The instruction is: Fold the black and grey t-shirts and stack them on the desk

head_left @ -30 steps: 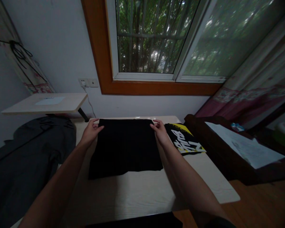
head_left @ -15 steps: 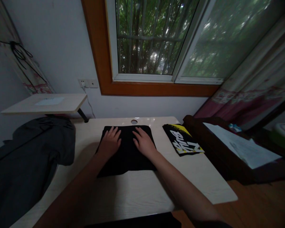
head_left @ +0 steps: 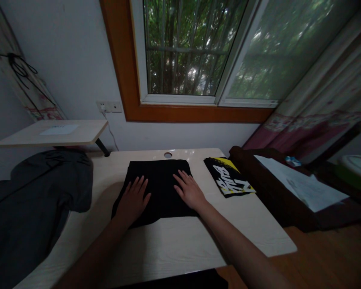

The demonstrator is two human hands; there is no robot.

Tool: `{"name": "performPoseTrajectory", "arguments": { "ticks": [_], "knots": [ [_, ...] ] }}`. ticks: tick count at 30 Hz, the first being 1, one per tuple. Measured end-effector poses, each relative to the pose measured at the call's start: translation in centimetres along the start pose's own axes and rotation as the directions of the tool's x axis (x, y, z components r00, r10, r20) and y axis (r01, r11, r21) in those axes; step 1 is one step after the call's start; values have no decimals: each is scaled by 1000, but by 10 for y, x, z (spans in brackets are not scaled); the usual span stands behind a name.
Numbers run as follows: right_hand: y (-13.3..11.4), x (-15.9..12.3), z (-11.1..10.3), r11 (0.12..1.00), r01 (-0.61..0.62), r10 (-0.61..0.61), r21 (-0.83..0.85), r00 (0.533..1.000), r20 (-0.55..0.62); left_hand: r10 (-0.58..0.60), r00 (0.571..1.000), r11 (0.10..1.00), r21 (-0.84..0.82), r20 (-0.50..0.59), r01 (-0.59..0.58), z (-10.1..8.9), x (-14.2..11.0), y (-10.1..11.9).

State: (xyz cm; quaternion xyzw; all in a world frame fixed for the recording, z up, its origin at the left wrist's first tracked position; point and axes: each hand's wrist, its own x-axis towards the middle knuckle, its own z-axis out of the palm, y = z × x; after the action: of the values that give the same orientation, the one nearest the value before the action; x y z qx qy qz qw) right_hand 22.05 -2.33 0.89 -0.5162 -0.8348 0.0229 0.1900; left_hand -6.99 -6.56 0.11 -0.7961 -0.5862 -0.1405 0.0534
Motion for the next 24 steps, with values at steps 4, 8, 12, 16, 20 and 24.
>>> {"name": "performPoseTrajectory", "arguments": {
  "ticks": [4,8,12,16,20,24],
  "knots": [
    [28,-22,-5,998,-63,63,-29,998,3,-21,999,1000,10,27,21,-5,-19,-11],
    [45,-36,-7,995,-89,89,-51,996,-11,-61,998,997,-38,31,62,-7,-37,-32],
    [50,-38,-6,993,-111,110,-26,992,-60,-92,996,987,-135,10,92,-9,-53,-53],
    [53,-38,-6,994,-107,110,30,989,-102,-161,987,971,-182,2,158,-12,-61,-69],
    [58,-39,-8,989,-106,118,101,985,-124,-190,981,961,-214,-46,176,-8,-64,-88],
    [61,-40,-10,979,-143,162,146,978,-131,-170,985,951,-267,-31,156,-1,-69,-102]
  ]
}}
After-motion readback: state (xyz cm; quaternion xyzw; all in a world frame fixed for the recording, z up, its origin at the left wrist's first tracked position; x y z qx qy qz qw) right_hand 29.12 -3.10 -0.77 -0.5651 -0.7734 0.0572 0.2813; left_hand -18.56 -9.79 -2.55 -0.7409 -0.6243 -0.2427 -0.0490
